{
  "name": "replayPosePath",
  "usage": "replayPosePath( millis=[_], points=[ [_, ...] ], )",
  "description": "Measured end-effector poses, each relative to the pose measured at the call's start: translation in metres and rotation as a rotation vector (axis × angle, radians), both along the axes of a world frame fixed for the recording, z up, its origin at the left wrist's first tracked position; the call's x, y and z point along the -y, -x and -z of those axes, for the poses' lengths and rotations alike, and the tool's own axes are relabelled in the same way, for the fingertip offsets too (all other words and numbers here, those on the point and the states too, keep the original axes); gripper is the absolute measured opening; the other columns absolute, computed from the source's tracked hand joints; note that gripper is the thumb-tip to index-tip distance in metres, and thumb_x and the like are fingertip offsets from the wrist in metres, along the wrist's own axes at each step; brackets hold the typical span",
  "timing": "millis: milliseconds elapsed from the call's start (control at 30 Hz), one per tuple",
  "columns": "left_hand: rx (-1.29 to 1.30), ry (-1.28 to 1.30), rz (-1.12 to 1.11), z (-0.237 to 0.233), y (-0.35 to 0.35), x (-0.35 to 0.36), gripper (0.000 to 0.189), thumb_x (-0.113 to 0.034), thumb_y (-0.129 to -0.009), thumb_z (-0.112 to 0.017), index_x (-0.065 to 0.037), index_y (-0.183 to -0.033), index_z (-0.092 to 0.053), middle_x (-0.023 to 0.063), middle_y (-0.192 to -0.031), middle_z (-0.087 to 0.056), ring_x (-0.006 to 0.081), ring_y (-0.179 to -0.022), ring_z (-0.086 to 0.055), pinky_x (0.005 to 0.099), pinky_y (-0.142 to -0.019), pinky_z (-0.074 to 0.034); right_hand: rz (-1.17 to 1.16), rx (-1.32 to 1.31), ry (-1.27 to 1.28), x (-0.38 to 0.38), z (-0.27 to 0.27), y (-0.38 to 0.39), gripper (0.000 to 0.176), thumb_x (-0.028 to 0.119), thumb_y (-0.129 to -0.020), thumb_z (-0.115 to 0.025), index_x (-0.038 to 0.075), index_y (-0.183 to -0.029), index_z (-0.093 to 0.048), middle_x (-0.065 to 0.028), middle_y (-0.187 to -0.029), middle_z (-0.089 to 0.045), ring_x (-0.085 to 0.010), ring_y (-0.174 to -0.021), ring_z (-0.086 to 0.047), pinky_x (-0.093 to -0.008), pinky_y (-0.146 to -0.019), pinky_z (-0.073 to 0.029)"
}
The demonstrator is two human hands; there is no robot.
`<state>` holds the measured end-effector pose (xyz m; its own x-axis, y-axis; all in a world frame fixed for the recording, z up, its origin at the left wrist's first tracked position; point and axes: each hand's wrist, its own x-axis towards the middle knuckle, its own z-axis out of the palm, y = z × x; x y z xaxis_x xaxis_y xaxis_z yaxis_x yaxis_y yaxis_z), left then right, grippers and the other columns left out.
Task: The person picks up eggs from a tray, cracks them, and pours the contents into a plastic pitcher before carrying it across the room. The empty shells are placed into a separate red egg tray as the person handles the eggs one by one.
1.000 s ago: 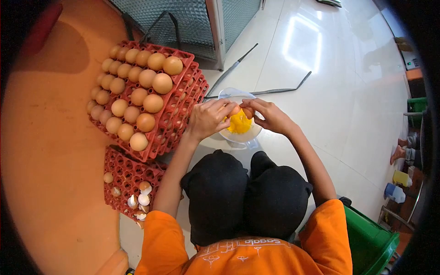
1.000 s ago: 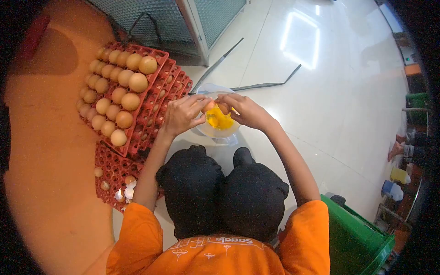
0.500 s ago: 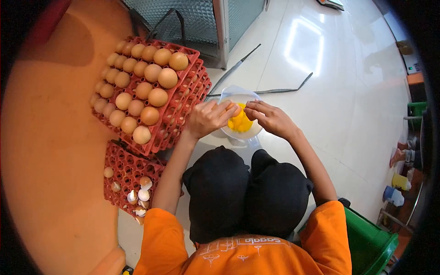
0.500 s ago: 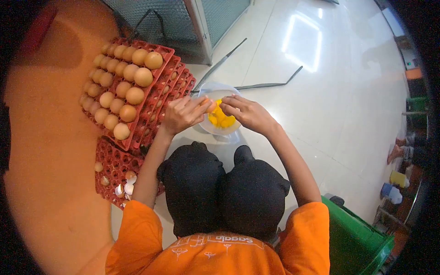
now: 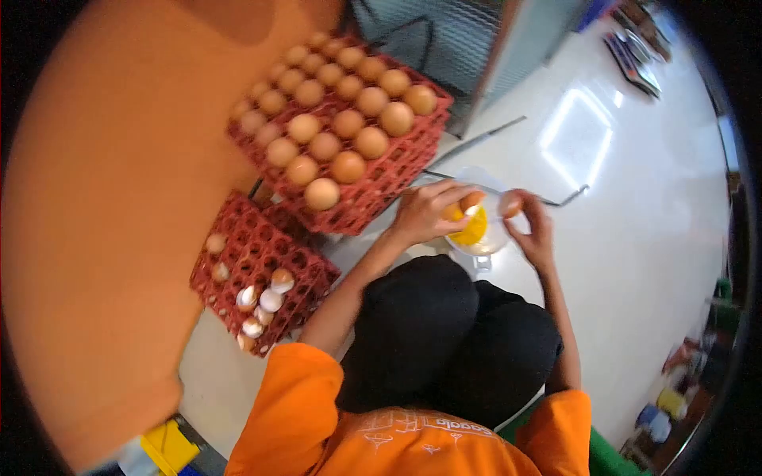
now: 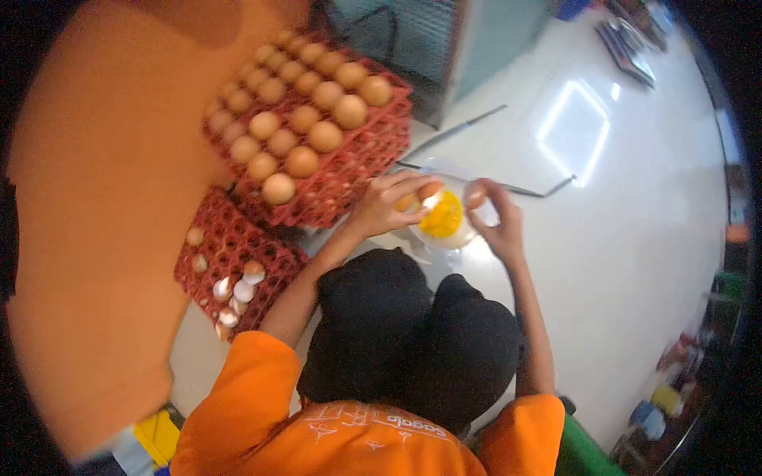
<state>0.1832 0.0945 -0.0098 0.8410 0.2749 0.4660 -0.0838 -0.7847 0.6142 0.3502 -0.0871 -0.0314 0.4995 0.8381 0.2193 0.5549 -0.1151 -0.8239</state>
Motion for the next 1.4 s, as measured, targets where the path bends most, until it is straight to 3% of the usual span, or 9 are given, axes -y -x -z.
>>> replayPosePath(
  millis=[33,167,367,600,800,1033,1167,1233,1400],
  points=[
    [-0.001,0.192,0.03,-0.005,0.002,-0.002,0.046,-0.021,-0.066,-0.073,-0.008,-0.108,-0.06,0.007,-0.099,-0.064,0.0219,-0.086,-0.063,0.0333,-0.074,-0.051,-0.035,-0.388,-0.125,-0.007,-0.017,0.002,0.054,0.003,-0.072,-0.069,0.002,-0.119,-0.044,-0.0105,-0.11,-0.057,-0.0196,-0.104,-0.055,-0.0321,-0.093,-0.041],
    [0.041,0.73,0.098,-0.043,0.026,-0.013,0.05,-0.02,-0.07,-0.073,-0.003,-0.114,-0.057,0.0095,-0.105,-0.062,0.017,-0.098,-0.057,0.0298,-0.088,-0.043,-0.254,-0.497,-0.105,-0.042,-0.098,0.022,0.055,0.005,-0.072,-0.07,0.001,-0.119,-0.042,-0.012,-0.113,-0.054,-0.0201,-0.106,-0.052,-0.0354,-0.093,-0.039],
    [0.248,0.89,-0.085,-0.07,0.102,-0.023,0.057,-0.019,-0.07,-0.075,0.001,-0.117,-0.051,0.0102,-0.109,-0.058,0.0151,-0.102,-0.054,0.0285,-0.09,-0.042,-0.687,0.135,0.069,-0.118,-0.18,0.088,0.052,0.014,-0.071,-0.072,0.002,-0.116,-0.047,-0.0141,-0.116,-0.054,-0.0297,-0.107,-0.053,-0.0373,-0.09,-0.041],
    [0.502,1.094,-0.338,-0.059,0.234,-0.02,0.058,-0.024,-0.071,-0.075,0.001,-0.115,-0.048,0.0102,-0.109,-0.055,0.0177,-0.101,-0.053,0.0306,-0.089,-0.042,-1.136,0.187,0.015,-0.194,-0.187,0.196,0.056,0.013,-0.068,-0.071,0.002,-0.116,-0.045,-0.0161,-0.106,-0.055,-0.0338,-0.096,-0.056,-0.0421,-0.082,-0.046],
    [0.473,1.273,-0.54,-0.037,0.315,-0.023,0.047,-0.014,-0.074,-0.072,-0.003,-0.111,-0.045,0.0105,-0.101,-0.055,0.0132,-0.081,-0.057,0.024,-0.064,-0.048,-1.219,0.41,0.213,-0.242,-0.14,0.278,0.046,0.017,-0.067,-0.07,0.004,-0.104,-0.045,-0.0193,-0.094,-0.059,-0.0363,-0.086,-0.058,-0.0425,-0.071,-0.048],
    [0.332,1.073,-1.057,-0.032,0.358,-0.038,0.027,-0.011,-0.082,-0.061,-0.004,-0.106,-0.05,0.0117,-0.105,-0.06,0.0113,-0.084,-0.055,0.0259,-0.065,-0.047,-1.197,0.587,0.391,-0.27,-0.063,0.317,0.059,0.019,-0.067,-0.069,0.006,-0.119,-0.044,-0.0181,-0.087,-0.062,-0.0347,-0.097,-0.056,-0.045,-0.081,-0.047],
    [0.385,1.127,-1.03,-0.037,0.36,-0.046,0.021,-0.01,-0.085,-0.058,-0.004,-0.103,-0.051,0.0144,-0.112,-0.058,0.0114,-0.086,-0.053,0.0253,-0.064,-0.048,-1.164,0.784,0.329,-0.263,-0.038,0.322,0.051,0.017,-0.077,-0.057,0.009,-0.126,-0.042,-0.0168,-0.095,-0.061,-0.0353,-0.106,-0.053,-0.0497,-0.086,-0.044],
    [0.379,1.104,-1.026,-0.034,0.36,-0.05,0.02,-0.011,-0.085,-0.058,-0.005,-0.102,-0.051,0.0141,-0.111,-0.058,0.0115,-0.085,-0.054,0.0252,-0.063,-0.048,-1.089,0.713,0.277,-0.263,-0.047,0.32,0.049,0.017,-0.078,-0.055,0.009,-0.125,-0.042,-0.0175,-0.097,-0.061,-0.0372,-0.111,-0.049,-0.0518,-0.089,-0.041],
    [0.454,1.156,-1.044,-0.033,0.356,-0.055,0.016,-0.012,-0.086,-0.057,-0.004,-0.098,-0.052,0.0127,-0.103,-0.059,0.0127,-0.07,-0.054,0.0254,-0.06,-0.047,-0.98,0.733,0.173,-0.297,-0.118,0.286,0.021,0.011,-0.074,-0.054,0.004,-0.094,-0.056,-0.0132,-0.08,-0.061,-0.0315,-0.079,-0.062,-0.0405,-0.067,-0.052]
  ],
)
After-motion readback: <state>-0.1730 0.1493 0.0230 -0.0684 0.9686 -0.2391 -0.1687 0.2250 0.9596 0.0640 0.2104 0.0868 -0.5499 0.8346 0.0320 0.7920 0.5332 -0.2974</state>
